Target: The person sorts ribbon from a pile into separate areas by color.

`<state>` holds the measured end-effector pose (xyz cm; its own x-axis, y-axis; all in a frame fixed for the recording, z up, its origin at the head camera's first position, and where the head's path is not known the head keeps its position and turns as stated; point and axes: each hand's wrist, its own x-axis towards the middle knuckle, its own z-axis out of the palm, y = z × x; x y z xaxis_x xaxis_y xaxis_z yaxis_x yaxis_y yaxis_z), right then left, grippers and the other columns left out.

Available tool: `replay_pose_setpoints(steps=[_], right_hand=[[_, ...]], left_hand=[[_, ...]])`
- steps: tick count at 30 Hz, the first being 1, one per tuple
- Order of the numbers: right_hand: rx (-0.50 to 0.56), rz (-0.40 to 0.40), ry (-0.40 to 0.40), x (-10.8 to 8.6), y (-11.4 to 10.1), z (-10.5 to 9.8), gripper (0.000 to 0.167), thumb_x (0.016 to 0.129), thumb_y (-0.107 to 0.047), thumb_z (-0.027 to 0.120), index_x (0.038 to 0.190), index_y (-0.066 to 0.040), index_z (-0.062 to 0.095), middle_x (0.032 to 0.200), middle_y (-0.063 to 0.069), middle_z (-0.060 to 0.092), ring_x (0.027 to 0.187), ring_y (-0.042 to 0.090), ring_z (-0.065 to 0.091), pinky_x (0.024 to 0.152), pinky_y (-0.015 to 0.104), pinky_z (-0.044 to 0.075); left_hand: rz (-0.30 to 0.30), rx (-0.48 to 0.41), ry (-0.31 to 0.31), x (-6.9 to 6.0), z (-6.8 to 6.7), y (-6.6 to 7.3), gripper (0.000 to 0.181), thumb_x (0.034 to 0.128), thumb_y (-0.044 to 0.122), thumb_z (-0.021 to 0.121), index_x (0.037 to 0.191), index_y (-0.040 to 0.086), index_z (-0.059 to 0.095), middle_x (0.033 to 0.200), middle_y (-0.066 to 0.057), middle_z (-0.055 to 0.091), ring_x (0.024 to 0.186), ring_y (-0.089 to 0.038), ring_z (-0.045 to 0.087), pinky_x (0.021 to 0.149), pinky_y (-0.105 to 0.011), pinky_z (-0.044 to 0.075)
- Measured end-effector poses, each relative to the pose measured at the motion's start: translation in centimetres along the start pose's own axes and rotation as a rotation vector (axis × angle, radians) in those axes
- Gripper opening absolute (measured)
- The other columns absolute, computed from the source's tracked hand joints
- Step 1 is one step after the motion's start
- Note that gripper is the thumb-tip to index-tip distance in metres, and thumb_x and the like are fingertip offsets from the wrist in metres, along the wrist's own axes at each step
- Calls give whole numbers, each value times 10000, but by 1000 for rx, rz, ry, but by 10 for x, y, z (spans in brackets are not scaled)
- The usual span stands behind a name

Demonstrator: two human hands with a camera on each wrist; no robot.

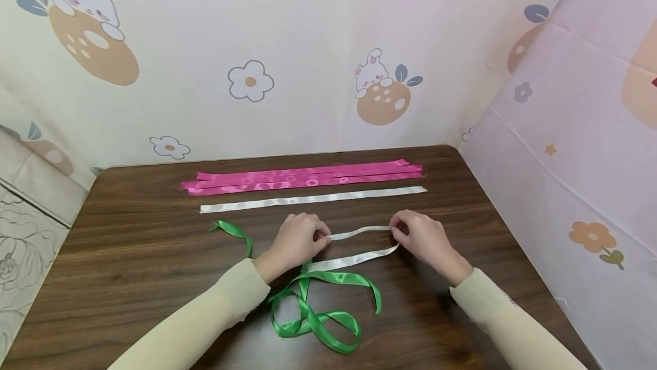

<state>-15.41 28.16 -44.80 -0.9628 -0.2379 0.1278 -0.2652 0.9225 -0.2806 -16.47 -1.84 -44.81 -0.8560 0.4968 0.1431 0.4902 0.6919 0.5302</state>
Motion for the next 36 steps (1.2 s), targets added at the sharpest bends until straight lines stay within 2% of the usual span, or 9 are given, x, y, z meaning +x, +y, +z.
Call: replay_pose_setpoints(steps=[6, 11, 16, 21, 27, 31, 36], right_hand=[[13, -1, 37, -3, 0, -14, 80, 894, -79, 739, 939, -139, 712, 851, 1, 708, 676, 100, 575, 566, 294, 443], [23, -20, 82, -2, 0, -28, 91, 890, -61, 749, 964, -114, 747, 887, 22, 719, 686, 119, 588, 588, 305, 454], [24, -55, 129, 0, 3, -41, 99, 892, -52, 756, 960, -123, 766, 900, 9, 725, 687, 119, 597, 584, 290, 453], [15, -77, 148, 1, 7, -50, 106, 891, -35, 753, 954, -120, 765, 877, 0, 712, 712, 124, 638, 596, 293, 483], [17, -74, 138, 4, 11, -54, 109, 899, -37, 740, 978, -108, 765, 918, 27, 729, 717, 148, 656, 599, 313, 492], [11, -60, 132, 7, 15, -54, 107, 906, -42, 735, 982, -109, 768, 898, 25, 716, 700, 141, 641, 594, 312, 485], [22, -23, 110, 9, 22, -53, 118, 919, -48, 717, 992, -122, 771, 885, 15, 704, 700, 141, 606, 603, 317, 458]], left_hand=[[30, 22, 69, -3, -20, 3, 65, 911, 248, 796, 896, 194, 827, 795, 88, 695, 751, -94, 589, 767, -307, 424], [57, 25, 131, -6, -42, 2, 58, 906, 217, 800, 887, 168, 826, 769, 78, 689, 723, -102, 600, 783, -343, 469], [28, 37, 163, -10, -65, -6, 55, 905, 206, 803, 910, 157, 827, 806, 63, 716, 765, -112, 616, 798, -372, 472], [8, 27, 191, -16, -83, -18, 56, 894, 181, 809, 920, 134, 825, 837, 28, 753, 807, -146, 670, 846, -423, 491], [-56, 26, 195, -24, -98, -40, 83, 899, 181, 801, 938, 111, 821, 856, -8, 750, 835, -194, 679, 776, -390, 535], [-100, 36, 186, -28, -105, -55, 99, 914, 183, 783, 960, 103, 820, 889, -31, 759, 857, -213, 690, 768, -397, 557], [-136, 24, 166, -34, -106, -75, 114, 927, 181, 768, 983, 93, 814, 926, -48, 766, 880, -224, 699, 794, -426, 571]])
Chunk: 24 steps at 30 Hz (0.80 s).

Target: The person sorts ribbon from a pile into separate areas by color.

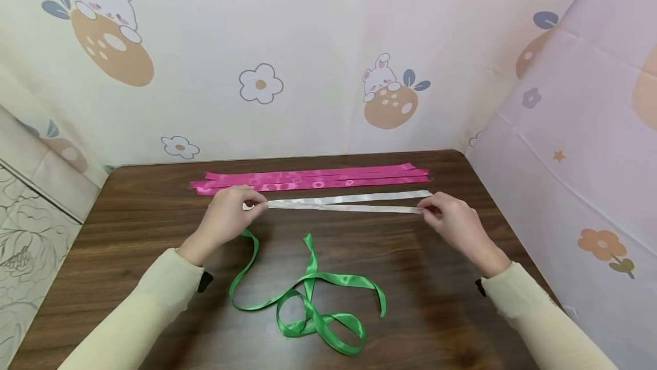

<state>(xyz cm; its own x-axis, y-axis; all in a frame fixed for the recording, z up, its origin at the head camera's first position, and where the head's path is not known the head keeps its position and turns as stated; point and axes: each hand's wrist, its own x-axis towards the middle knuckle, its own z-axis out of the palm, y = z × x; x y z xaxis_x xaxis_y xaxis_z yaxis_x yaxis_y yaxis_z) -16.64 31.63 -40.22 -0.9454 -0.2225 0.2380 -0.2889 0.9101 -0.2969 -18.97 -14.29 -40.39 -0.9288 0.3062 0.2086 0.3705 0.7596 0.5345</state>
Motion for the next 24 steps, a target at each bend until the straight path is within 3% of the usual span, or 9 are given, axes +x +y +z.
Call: replay_pose_setpoints(steps=[9, 14, 24], right_hand=[[8, 48, -1, 4, 18, 3, 111, 936, -76, 709, 1024, -98, 774, 980, 84, 747, 813, 268, 714, 651, 456, 534], [28, 91, -11, 10, 28, 8, 138, 955, -95, 690, 1066, -86, 770, 1078, 143, 753, 899, 336, 717, 694, 529, 532], [31, 185, -102, 26, 44, 28, 162, 983, -143, 668, 1104, -82, 756, 1181, 181, 727, 935, 321, 686, 735, 508, 521]], left_hand=[[-58, -49, -64, -3, -1, -30, 113, 931, 169, 764, 997, 85, 801, 898, -32, 764, 856, -185, 663, 780, -357, 534], [-97, -57, -67, -5, -4, -45, 113, 936, 162, 755, 1000, 81, 800, 926, -49, 781, 850, -190, 647, 765, -335, 515], [-148, -52, -63, -3, 6, -71, 119, 937, 162, 755, 974, 63, 809, 947, -105, 797, 852, -228, 649, 785, -373, 514]])
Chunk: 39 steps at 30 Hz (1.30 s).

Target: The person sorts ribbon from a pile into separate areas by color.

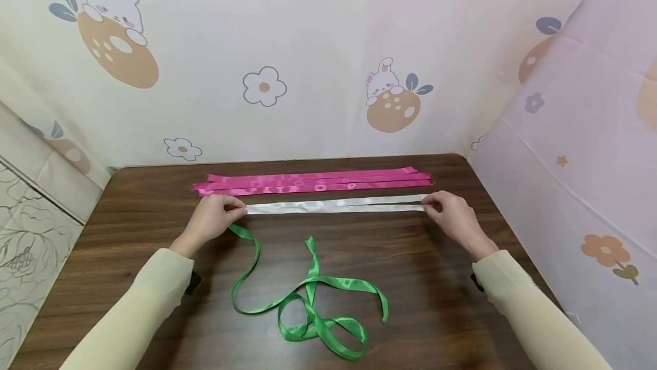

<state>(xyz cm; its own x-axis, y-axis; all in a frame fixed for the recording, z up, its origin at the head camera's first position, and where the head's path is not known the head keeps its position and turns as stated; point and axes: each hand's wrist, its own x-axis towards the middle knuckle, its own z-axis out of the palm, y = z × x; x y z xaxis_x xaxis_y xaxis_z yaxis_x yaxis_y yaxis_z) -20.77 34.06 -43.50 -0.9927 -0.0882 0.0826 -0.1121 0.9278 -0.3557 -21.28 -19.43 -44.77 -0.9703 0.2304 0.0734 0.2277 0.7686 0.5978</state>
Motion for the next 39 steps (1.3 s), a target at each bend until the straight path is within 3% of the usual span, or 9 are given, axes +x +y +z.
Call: replay_pose_setpoints(steps=[7, 16, 23, 30, 39], right_hand=[[-10, 21, -60, 8, 0, 8, 176, 987, -151, 665, 1123, -75, 747, 1167, 184, 730, 903, 293, 670, 724, 480, 519], [-48, 41, -87, 18, 3, 19, 137, 959, -135, 680, 1072, -83, 737, 995, 116, 737, 838, 255, 637, 739, 504, 510], [-94, 52, -112, 25, 2, 26, 136, 963, -133, 686, 1074, -66, 724, 999, 131, 731, 829, 264, 637, 750, 526, 519], [-94, 58, -106, 31, 2, 31, 149, 959, -128, 711, 1073, -33, 712, 930, 138, 716, 777, 253, 596, 724, 473, 509], [-74, 73, -109, 34, 3, 32, 157, 966, -131, 709, 1069, -13, 702, 989, 189, 736, 794, 279, 606, 769, 499, 521]], left_hand=[[-46, 14, -1, 1, 5, -11, 127, 936, 173, 756, 974, 64, 808, 944, -104, 798, 862, -238, 667, 820, -414, 533], [-152, 86, 24, -1, 6, -16, 167, 908, 249, 781, 957, 90, 801, 947, -120, 798, 899, -317, 717, 810, -504, 539], [-178, 127, 33, 0, 10, -18, 162, 882, 282, 798, 918, 124, 796, 857, -69, 794, 858, -307, 719, 787, -494, 497], [-210, 145, 54, -1, 8, -19, 167, 886, 278, 796, 932, 117, 798, 884, -89, 799, 892, -342, 710, 802, -520, 463], [-262, 152, 20, -2, 2, -22, 216, 864, 287, 821, 975, 105, 786, 857, -76, 778, 890, -321, 696, 820, -532, 442]])
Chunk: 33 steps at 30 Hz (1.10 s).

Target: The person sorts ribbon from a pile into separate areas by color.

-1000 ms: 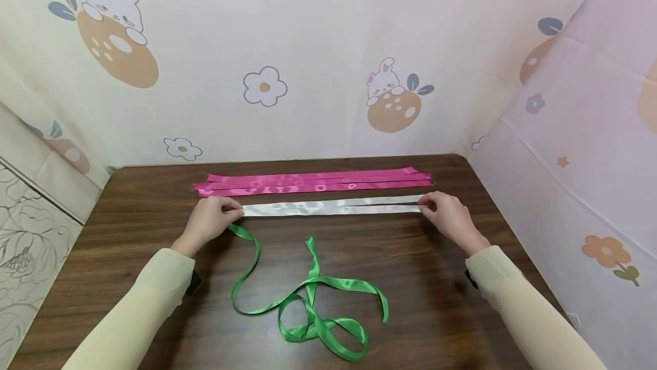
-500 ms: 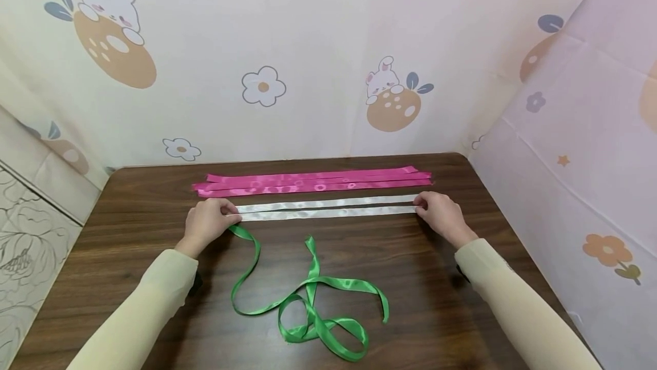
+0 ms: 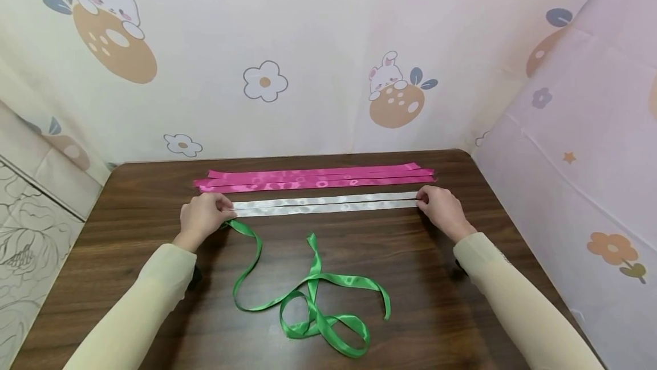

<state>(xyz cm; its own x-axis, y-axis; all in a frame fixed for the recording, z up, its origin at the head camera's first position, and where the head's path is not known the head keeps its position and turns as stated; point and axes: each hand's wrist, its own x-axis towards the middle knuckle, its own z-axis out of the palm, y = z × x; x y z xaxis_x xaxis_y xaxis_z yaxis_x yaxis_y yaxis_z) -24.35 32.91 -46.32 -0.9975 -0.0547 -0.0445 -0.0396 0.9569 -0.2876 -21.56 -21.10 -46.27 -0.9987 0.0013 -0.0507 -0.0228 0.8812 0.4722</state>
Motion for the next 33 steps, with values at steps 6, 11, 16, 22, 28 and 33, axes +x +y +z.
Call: replay_pose_setpoints(steps=[6, 11, 16, 22, 28, 33], right_hand=[[1, 6, -5, 0, 0, -1, 170, 965, -133, 709, 1082, -10, 700, 939, 167, 716, 782, 268, 583, 737, 467, 503], [-5, 13, 1, 0, 0, -2, 181, 960, -137, 716, 1090, -12, 699, 905, 149, 695, 774, 263, 565, 706, 434, 480], [-5, 25, -3, 0, 0, -2, 190, 962, -139, 713, 1098, -8, 697, 908, 155, 694, 775, 264, 568, 702, 432, 481], [-3, 33, -8, 1, 1, -3, 199, 968, -147, 709, 1106, -4, 695, 916, 160, 692, 774, 261, 567, 690, 407, 481], [-1, 28, -2, 1, 2, -3, 199, 969, -150, 710, 1100, 0, 696, 917, 169, 692, 775, 266, 571, 690, 412, 487], [15, 31, 2, 0, 3, -2, 208, 988, -177, 681, 1099, -1, 695, 930, 167, 702, 783, 262, 582, 712, 420, 502]], left_hand=[[-30, 7, -27, 0, -4, -1, 263, 860, 294, 832, 1013, 88, 773, 915, -123, 778, 944, -347, 693, 860, -557, 426], [-41, 17, -4, 0, -5, -1, 272, 856, 286, 835, 1030, 84, 777, 918, -129, 781, 949, -360, 693, 876, -581, 420], [-63, 28, -1, -1, -7, -3, 283, 852, 298, 838, 1030, 90, 768, 907, -120, 774, 941, -364, 693, 860, -570, 418], [-71, 35, -2, -2, -10, -5, 280, 852, 303, 839, 1021, 94, 762, 893, -111, 776, 956, -383, 693, 849, -569, 410], [-74, 35, 3, -2, -10, -5, 281, 852, 301, 841, 1025, 95, 761, 881, -108, 771, 961, -387, 688, 853, -576, 402], [-77, 27, -4, -4, -10, -5, 288, 867, 305, 830, 1046, 93, 754, 895, -106, 769, 965, -376, 686, 853, -565, 395]])
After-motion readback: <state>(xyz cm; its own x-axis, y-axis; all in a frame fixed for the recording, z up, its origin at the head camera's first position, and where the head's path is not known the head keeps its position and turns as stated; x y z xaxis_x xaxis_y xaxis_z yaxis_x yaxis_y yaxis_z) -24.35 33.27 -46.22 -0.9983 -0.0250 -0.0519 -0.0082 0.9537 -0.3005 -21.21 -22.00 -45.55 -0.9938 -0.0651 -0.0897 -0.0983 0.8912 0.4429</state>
